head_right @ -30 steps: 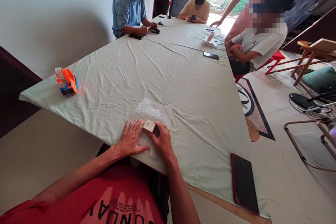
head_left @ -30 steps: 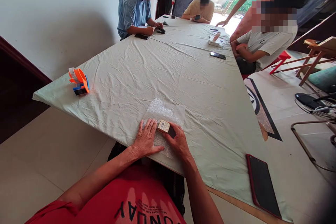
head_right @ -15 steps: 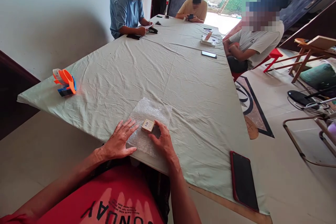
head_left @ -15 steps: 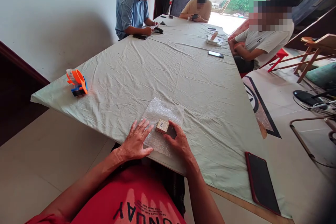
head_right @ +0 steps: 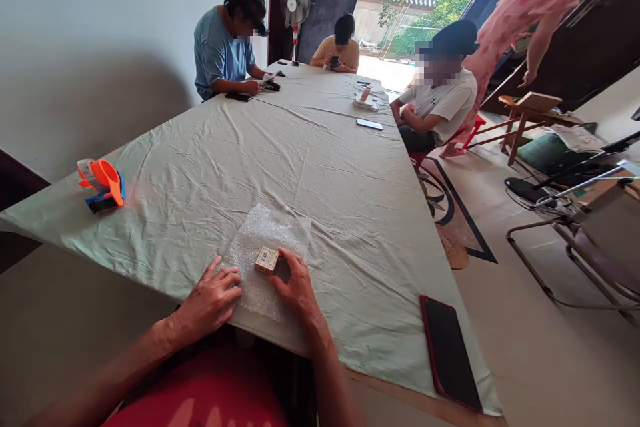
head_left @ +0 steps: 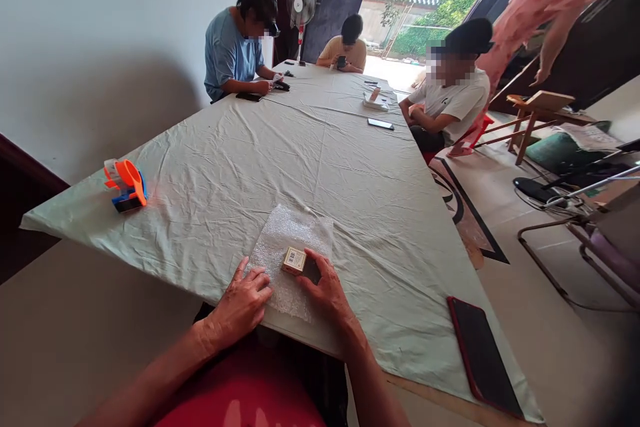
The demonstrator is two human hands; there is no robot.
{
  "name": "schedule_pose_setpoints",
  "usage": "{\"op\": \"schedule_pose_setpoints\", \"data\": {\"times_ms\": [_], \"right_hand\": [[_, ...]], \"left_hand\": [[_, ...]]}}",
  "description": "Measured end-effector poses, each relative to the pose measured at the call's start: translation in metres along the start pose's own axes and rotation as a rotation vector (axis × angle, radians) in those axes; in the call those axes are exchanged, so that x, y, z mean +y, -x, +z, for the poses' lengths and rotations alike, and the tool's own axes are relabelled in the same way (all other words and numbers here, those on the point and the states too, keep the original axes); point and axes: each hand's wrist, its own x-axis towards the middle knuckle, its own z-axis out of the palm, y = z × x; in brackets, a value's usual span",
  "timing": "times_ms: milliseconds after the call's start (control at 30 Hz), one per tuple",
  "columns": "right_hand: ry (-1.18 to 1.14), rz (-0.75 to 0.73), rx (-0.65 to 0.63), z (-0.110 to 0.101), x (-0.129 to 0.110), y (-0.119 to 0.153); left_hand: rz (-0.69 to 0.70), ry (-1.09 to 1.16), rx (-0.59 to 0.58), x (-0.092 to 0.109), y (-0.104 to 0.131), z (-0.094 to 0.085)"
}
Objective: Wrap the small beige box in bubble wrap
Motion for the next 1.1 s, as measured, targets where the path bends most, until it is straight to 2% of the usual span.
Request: {"op": "schedule_pose_setpoints", "data": {"times_ms": [367,633,767,867,1100], "right_hand": [[0.066,-0.008,0.012,0.004,0.0,-0.003],[0.059,0.001,0.026,0.005,-0.002,-0.007],[0.051,0.005,0.024,0.004,-0.007,-0.007],[0.043,0.009,0.011,0.003,-0.008,-0.007],[0.052,-0.009,0.006,0.002,-0.003,-0.007]], "left_hand": [[0.02,-0.066,0.032,0.001,-0.005,0.007],[0.03,0.022,0.228,0.0,-0.017,0.007],[-0.024,0.093,0.309,-0.002,-0.026,0.01],[0.003,0.111,0.28,0.002,-0.029,0.007],[0.028,0.165,0.073,0.01,-0.013,-0.007]]}}
